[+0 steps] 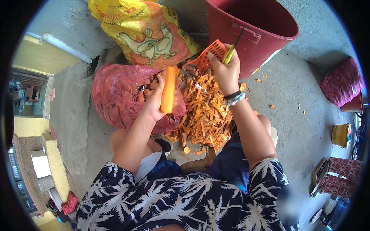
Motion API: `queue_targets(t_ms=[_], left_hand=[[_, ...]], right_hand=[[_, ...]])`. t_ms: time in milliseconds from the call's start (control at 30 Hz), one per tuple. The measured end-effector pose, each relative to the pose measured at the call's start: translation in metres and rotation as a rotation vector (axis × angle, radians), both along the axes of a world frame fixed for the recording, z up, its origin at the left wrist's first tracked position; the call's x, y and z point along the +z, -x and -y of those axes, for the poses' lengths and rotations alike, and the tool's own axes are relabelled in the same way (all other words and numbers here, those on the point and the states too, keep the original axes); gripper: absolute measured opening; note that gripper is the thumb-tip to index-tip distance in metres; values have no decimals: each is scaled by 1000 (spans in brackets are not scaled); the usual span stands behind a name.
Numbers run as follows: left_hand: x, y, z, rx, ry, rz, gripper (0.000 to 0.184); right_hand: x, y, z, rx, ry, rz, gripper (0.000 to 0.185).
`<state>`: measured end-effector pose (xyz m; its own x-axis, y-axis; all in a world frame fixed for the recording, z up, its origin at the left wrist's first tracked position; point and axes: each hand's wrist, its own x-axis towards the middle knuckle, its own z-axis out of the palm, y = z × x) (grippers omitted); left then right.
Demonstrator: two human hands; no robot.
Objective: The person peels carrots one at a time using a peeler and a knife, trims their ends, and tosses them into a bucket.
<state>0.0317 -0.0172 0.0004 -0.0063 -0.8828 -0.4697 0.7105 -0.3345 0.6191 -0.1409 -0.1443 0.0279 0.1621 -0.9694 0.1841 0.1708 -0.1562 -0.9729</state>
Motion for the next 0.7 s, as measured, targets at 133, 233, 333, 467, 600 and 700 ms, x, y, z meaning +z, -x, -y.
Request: queue_targets(t_ms=[133, 233, 333, 467, 600, 700], left_hand=[[-16, -9, 8, 205, 53, -5, 47], [4, 5, 13, 310, 12, -54, 43], [7, 7, 6, 196, 94, -83, 41], [-17, 0, 9, 18, 208, -165, 40], [-10, 2, 9, 140, 115, -68, 42], [-8, 5, 10, 169, 85, -86, 44]], right_hand=[[5, -18, -44, 227, -104, 74, 34], [-6, -21, -48, 384, -130, 37, 36], [-7, -28, -39, 296, -76, 192, 35], [-15, -25, -6, 83, -14, 195, 33], [5, -15, -15, 172, -103, 289, 32], [4, -19, -36, 326, -106, 241, 33]])
